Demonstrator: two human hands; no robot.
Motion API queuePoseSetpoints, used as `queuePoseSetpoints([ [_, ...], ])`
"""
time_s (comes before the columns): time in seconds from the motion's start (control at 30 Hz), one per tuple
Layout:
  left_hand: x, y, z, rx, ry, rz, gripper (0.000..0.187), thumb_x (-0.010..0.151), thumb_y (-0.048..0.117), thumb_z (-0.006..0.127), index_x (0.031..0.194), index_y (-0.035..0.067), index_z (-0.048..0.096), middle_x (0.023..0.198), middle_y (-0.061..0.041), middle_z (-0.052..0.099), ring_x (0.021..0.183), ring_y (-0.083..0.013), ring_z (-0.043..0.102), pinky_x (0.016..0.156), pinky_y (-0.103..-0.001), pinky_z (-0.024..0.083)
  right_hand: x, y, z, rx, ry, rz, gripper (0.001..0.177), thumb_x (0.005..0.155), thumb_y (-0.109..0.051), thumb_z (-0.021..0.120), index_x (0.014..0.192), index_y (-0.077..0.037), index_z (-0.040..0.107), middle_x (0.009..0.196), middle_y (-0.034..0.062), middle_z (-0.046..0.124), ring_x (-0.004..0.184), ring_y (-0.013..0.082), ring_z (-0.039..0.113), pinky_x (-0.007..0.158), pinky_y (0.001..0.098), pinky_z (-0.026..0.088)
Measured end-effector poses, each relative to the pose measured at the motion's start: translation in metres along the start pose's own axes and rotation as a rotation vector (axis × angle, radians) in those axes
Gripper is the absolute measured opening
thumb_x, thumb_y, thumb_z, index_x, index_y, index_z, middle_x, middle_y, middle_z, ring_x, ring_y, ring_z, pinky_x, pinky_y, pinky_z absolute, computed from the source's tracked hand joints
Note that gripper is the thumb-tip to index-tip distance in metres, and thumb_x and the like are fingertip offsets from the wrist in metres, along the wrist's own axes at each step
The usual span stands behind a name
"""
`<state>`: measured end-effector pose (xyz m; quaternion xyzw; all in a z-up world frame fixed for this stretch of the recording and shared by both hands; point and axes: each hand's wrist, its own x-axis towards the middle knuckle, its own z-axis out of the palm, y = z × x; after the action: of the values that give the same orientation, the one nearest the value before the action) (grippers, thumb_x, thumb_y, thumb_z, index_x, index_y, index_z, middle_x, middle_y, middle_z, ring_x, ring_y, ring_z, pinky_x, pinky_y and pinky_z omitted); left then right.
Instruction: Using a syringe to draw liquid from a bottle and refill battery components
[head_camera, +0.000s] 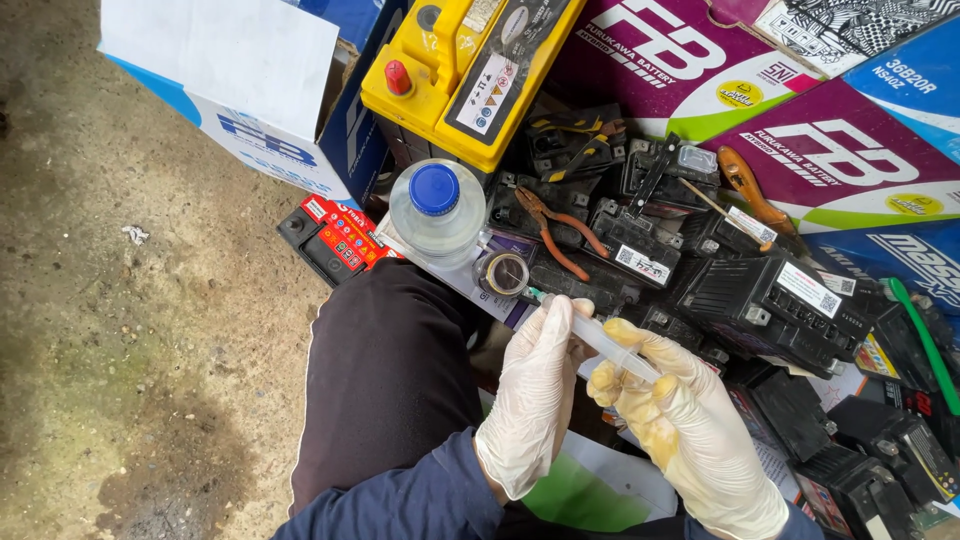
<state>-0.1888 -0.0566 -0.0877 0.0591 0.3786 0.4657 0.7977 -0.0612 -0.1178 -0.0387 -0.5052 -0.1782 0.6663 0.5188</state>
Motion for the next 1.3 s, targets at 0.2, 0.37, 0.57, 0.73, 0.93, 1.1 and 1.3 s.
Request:
queuePoseSetpoints([
  [0.2,-0.003,0.008,0.004,0.009,-0.006,-0.023,0.031,0.103,0.033,0.060,0.104,0.005,0.073,0.090,-0.003,0.067,0.080,-0.0117,0.059,0.081,-0.028,0.048,0.001,0.004,0.002,0.025,0.020,-0.055,0.071,0.087,-0.039,0.075,0.143,0.002,0.060,0.103,0.0232,0.071,0.096,0.0279,0.068,0.095,0.0388,0.049],
  [0.37,-0.003,0.006,0.004,0.019,-0.016,-0.004,0.031,0.103,0.034,0.060,0.103,0.005,0.072,0.089,-0.003,0.067,0.078,-0.0117,0.058,0.080,-0.027,0.047,0.004,0.007,0.001,0.032,0.095,-0.052,0.061,0.090,-0.028,0.071,0.139,0.006,0.062,0.099,0.0271,0.072,0.091,0.0308,0.070,0.089,0.0368,0.052],
  [0.57,-0.003,0.005,0.005,0.035,-0.022,-0.011,0.034,0.102,0.037,0.059,0.104,0.005,0.072,0.085,-0.004,0.066,0.076,-0.0120,0.057,0.078,-0.027,0.046,0.008,0.013,0.002,0.067,0.097,-0.104,0.050,0.094,-0.022,0.069,0.134,0.007,0.065,0.095,0.0239,0.071,0.088,0.0296,0.068,0.085,0.0372,0.053],
  [0.73,-0.006,0.014,0.010,0.024,-0.023,-0.061,0.034,0.102,0.038,0.059,0.104,0.006,0.070,0.084,-0.005,0.067,0.074,-0.0136,0.058,0.075,-0.028,0.049,0.010,0.002,0.010,0.198,0.095,-0.024,0.047,0.094,-0.017,0.067,0.135,0.007,0.061,0.106,0.0210,0.069,0.092,0.0261,0.066,0.091,0.0354,0.053],
  [0.93,-0.020,0.033,0.038,0.018,-0.158,-0.027,0.039,0.103,0.039,0.057,0.103,0.002,0.070,0.092,-0.008,0.071,0.086,-0.0158,0.066,0.086,-0.032,0.051,-0.004,-0.038,0.034,-0.349,0.008,-0.220,0.069,0.082,0.009,0.068,0.148,-0.003,0.051,0.146,0.0153,0.065,0.106,0.0186,0.071,0.107,0.0340,0.052],
  [1.1,-0.041,0.046,0.080,0.120,-0.480,-0.123,0.045,0.108,0.038,0.047,0.107,0.000,0.072,0.111,-0.014,0.074,0.107,-0.0242,0.068,0.098,-0.039,0.052,-0.021,-0.084,0.016,-1.169,0.053,-0.923,0.030,0.089,-0.031,0.075,0.112,-0.012,0.075,0.109,0.0034,0.071,0.104,0.0227,0.069,0.096,0.0370,0.048],
  [1.3,-0.061,0.045,0.136,0.848,-0.670,-0.400,0.011,0.088,0.002,0.065,0.092,0.001,0.075,0.091,-0.010,0.078,0.089,-0.0150,0.075,0.088,-0.025,0.062,-0.074,-0.145,-0.023,-1.116,0.552,-0.895,0.019,0.099,0.013,0.064,0.118,0.016,0.066,0.122,0.0273,0.070,0.118,0.0350,0.070,0.116,0.0438,0.054],
])
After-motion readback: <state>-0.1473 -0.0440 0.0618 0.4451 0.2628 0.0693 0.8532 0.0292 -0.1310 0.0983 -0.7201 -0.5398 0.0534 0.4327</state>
